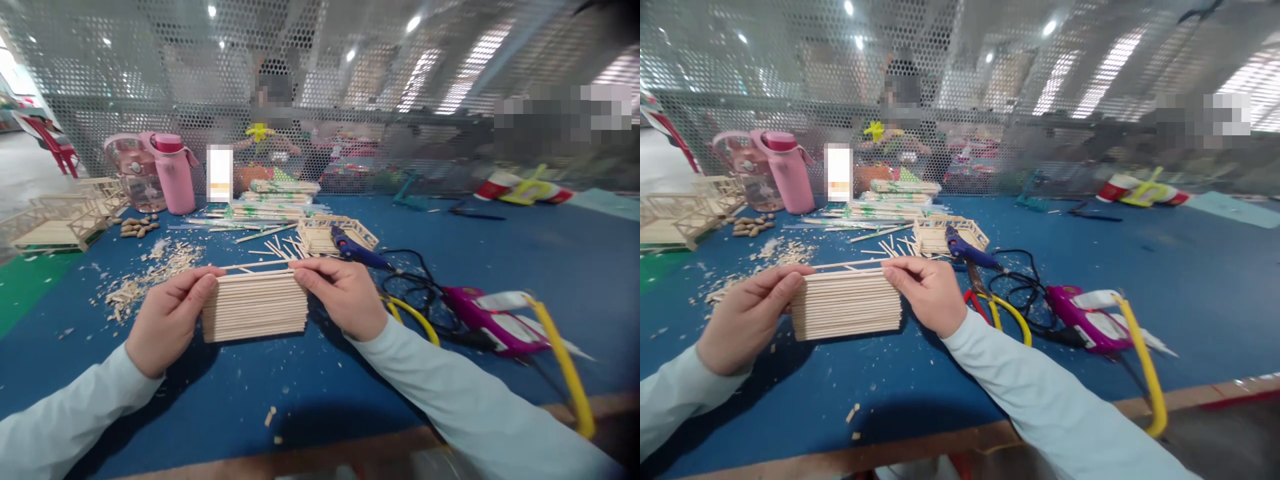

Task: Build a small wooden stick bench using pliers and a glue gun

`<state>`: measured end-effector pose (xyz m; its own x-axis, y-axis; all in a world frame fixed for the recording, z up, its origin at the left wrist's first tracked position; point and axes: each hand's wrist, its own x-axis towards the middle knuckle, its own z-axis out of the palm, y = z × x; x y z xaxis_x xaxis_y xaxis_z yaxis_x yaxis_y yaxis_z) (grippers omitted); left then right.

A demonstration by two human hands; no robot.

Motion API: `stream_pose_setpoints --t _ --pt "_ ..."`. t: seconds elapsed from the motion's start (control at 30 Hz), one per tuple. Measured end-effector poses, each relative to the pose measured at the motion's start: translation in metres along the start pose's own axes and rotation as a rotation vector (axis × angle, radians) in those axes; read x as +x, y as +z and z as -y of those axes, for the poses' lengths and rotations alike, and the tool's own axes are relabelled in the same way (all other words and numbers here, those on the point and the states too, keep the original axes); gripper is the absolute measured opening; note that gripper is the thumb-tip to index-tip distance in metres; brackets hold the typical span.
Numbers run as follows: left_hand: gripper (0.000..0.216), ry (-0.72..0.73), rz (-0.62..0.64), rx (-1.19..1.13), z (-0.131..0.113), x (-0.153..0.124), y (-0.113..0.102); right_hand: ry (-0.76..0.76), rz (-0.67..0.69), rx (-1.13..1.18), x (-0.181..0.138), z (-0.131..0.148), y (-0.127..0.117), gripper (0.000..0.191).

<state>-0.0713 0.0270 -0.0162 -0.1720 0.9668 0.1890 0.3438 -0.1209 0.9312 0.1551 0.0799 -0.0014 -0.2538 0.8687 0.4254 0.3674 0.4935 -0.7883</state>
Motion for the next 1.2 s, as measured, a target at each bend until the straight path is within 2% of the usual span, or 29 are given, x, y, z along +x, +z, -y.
stream_pose_setpoints --t 0.2,0.27,0.4,0.53,0.83,0.93,1.03,1.1,1.2 --pt "0.041 -0.067 -0.033 0.055 0.001 -0.001 -0.003 0.217 0.179 0.607 0.002 -0.021 0.001 0.035" --pt "0.038 -0.068 -0.042 0.08 -0.001 -0.001 -0.003 0.237 0.23 0.701 0.002 -0.028 0.001 0.035" --pt "0.038 -0.07 -0.051 0.125 -0.006 -0.002 -0.003 0.206 0.263 0.723 0.002 -0.033 0.003 0.031" --pt "0.043 -0.071 -0.035 0.149 -0.009 -0.002 -0.003 0.22 0.222 0.695 0.002 -0.03 0.004 0.028" --pt "0.034 0.021 -0.026 0.209 -0.012 -0.001 -0.003 0.276 0.156 0.54 0.004 -0.021 0.001 0.028" --pt "0.033 0.019 -0.048 0.224 -0.015 0.0 -0.004 0.293 0.184 0.613 0.004 -0.021 0.001 0.025" --pt "0.029 -0.083 -0.058 0.141 -0.02 0.002 -0.006 0.366 0.241 0.81 0.004 -0.017 0.0 0.023" --pt "0.028 -0.235 -0.02 -0.023 -0.023 0.003 -0.006 0.413 0.274 0.913 0.004 -0.014 -0.002 0.024" --pt "0.025 -0.499 0.052 -0.306 -0.024 0.004 -0.002 0.467 0.295 0.926 0.004 -0.012 -0.001 0.02"
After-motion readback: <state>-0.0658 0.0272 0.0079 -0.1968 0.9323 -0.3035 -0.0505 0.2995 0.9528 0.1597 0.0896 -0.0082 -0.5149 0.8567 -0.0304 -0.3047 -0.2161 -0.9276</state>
